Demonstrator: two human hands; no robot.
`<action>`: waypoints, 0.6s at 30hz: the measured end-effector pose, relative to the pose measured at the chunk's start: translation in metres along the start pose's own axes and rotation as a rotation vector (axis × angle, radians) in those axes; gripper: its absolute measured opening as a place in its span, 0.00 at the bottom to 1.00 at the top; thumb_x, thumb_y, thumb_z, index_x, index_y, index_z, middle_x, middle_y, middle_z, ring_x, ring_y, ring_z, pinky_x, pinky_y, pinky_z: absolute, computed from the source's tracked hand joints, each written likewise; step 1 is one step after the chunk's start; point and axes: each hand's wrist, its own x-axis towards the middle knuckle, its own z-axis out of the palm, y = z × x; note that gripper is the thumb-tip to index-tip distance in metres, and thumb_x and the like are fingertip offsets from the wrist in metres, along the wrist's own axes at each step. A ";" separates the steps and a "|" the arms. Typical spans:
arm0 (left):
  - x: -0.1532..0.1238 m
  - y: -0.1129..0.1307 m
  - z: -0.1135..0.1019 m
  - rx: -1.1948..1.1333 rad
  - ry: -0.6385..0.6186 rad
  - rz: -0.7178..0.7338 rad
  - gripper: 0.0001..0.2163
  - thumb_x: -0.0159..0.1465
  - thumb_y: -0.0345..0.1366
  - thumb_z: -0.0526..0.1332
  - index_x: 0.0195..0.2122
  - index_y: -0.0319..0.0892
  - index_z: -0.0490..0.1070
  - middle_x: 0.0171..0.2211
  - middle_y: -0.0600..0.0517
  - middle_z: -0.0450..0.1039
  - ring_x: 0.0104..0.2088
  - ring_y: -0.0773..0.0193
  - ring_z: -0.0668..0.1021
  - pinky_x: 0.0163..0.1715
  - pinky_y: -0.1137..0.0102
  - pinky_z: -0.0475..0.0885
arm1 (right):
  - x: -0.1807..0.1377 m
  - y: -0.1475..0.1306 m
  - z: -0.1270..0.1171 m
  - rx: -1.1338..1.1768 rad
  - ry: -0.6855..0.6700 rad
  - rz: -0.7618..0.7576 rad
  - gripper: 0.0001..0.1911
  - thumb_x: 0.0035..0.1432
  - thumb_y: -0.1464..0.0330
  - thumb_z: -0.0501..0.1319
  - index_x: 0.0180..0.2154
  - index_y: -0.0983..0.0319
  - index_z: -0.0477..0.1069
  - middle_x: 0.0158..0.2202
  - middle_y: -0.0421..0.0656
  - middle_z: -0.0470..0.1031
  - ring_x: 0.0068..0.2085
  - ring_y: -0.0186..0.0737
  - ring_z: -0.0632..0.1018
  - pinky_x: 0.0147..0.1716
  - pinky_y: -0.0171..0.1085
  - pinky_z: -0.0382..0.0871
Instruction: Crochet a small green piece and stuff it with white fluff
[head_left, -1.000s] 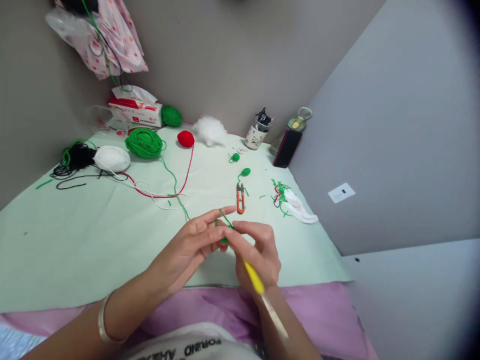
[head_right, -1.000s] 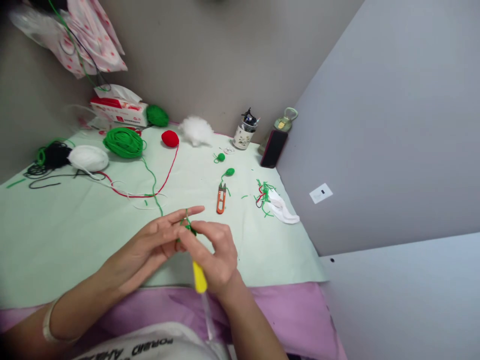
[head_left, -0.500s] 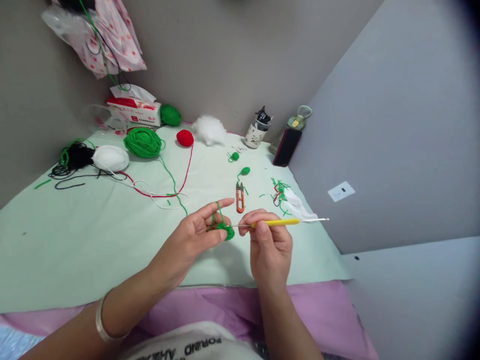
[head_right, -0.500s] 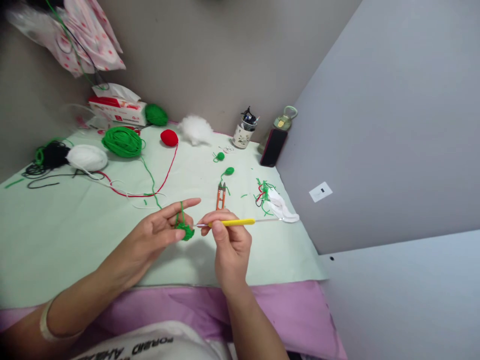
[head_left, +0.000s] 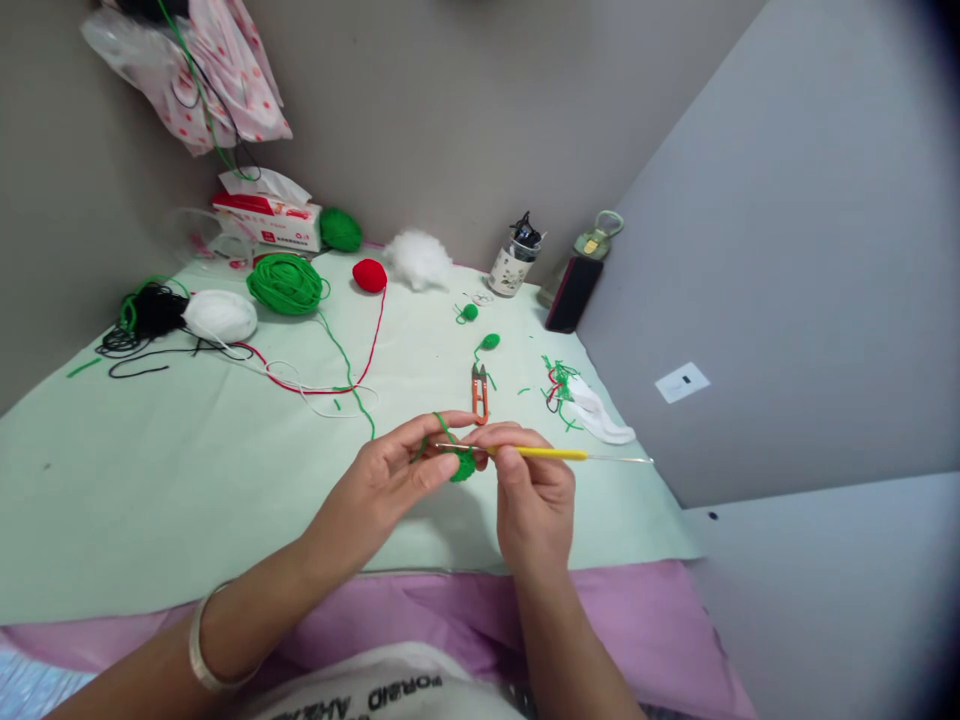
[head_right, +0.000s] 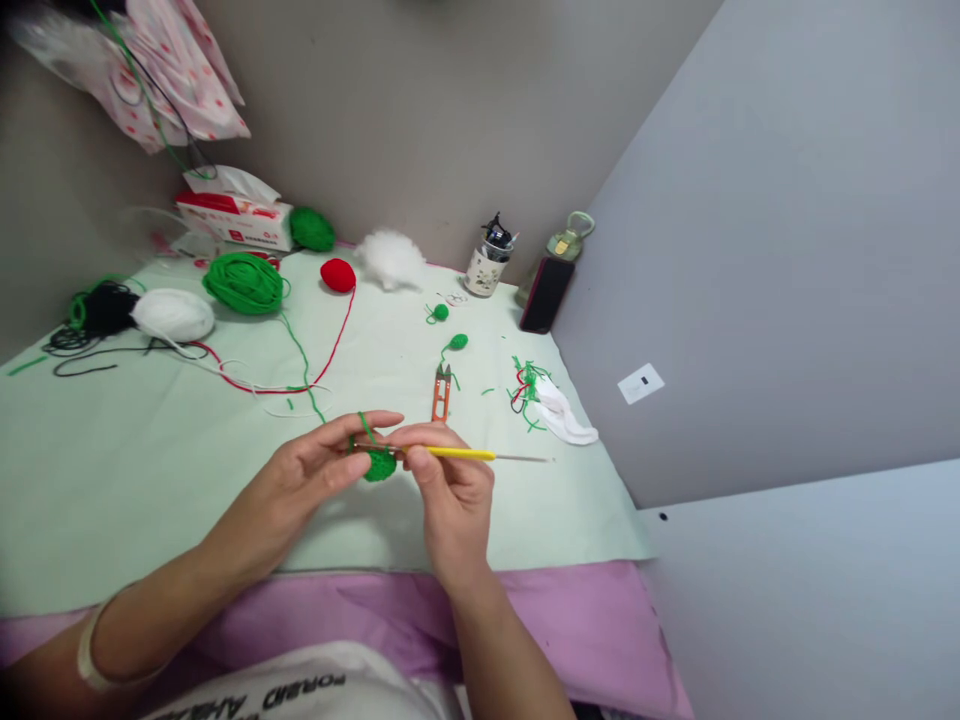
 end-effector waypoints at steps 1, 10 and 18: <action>0.000 0.000 -0.001 0.014 0.010 0.001 0.15 0.67 0.42 0.68 0.55 0.54 0.79 0.42 0.53 0.77 0.46 0.62 0.76 0.50 0.69 0.69 | 0.000 0.000 -0.001 0.015 0.009 0.018 0.09 0.69 0.66 0.62 0.40 0.54 0.82 0.37 0.41 0.81 0.38 0.36 0.77 0.38 0.37 0.70; 0.001 0.004 -0.002 0.040 0.064 0.010 0.15 0.63 0.38 0.71 0.51 0.55 0.81 0.36 0.56 0.73 0.38 0.67 0.75 0.43 0.73 0.70 | 0.004 -0.006 -0.004 0.092 0.026 0.090 0.11 0.71 0.63 0.59 0.38 0.57 0.79 0.34 0.40 0.81 0.35 0.35 0.79 0.36 0.36 0.72; 0.000 0.007 -0.003 0.123 0.106 0.053 0.14 0.64 0.34 0.69 0.51 0.51 0.80 0.36 0.55 0.73 0.40 0.64 0.74 0.45 0.70 0.70 | -0.004 -0.017 -0.005 -0.263 -0.022 -0.123 0.12 0.72 0.70 0.55 0.44 0.55 0.78 0.38 0.41 0.82 0.37 0.37 0.81 0.38 0.39 0.75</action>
